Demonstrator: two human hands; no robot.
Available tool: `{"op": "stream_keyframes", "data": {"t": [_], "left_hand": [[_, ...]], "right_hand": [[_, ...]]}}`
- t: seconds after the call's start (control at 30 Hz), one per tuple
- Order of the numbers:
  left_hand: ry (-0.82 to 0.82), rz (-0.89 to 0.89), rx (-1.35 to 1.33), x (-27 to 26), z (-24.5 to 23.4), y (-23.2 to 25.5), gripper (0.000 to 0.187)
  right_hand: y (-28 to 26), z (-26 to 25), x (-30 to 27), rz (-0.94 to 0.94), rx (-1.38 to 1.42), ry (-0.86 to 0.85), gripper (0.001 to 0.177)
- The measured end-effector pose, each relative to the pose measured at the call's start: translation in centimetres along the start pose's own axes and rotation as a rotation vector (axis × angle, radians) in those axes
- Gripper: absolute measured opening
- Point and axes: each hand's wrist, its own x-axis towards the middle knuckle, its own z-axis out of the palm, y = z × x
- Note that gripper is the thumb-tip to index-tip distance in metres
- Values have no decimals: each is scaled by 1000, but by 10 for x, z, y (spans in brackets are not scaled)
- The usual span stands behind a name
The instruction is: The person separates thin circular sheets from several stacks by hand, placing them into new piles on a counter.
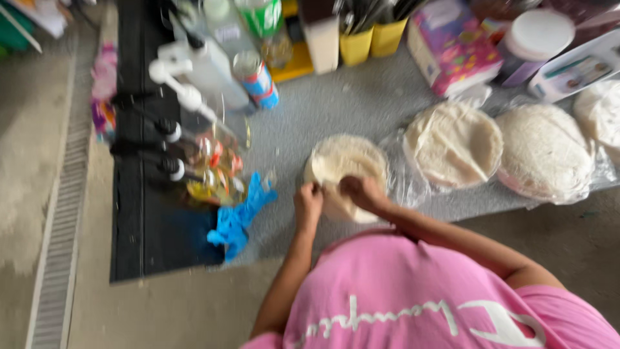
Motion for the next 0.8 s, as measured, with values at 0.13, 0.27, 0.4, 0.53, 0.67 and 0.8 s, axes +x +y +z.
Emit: {"op": "stream_keyframes", "data": {"t": [0.13,0.27,0.4,0.53,0.67,0.8], "left_hand": [[-157,-382,-390,6,-10,18,17],[-191,-221,-172,4,-16,61,15],[-182,-183,-157,-2,-24,80,14],[-188,-294,-373,2,-27,67,14],[-199,-334,-278,-5,-31,76,30],[-152,-138,-86,9,-26,87,26]], "right_hand": [[2,-16,6,212,530,79,24],[-53,-47,-1,165,213,1,41],[-71,-58,10,124,-28,33,24],[-47,-66,20,276,81,73,26],[-43,-47,13,20,-7,-4,18],[-64,-46,9,-66,-9,0,40]]}}
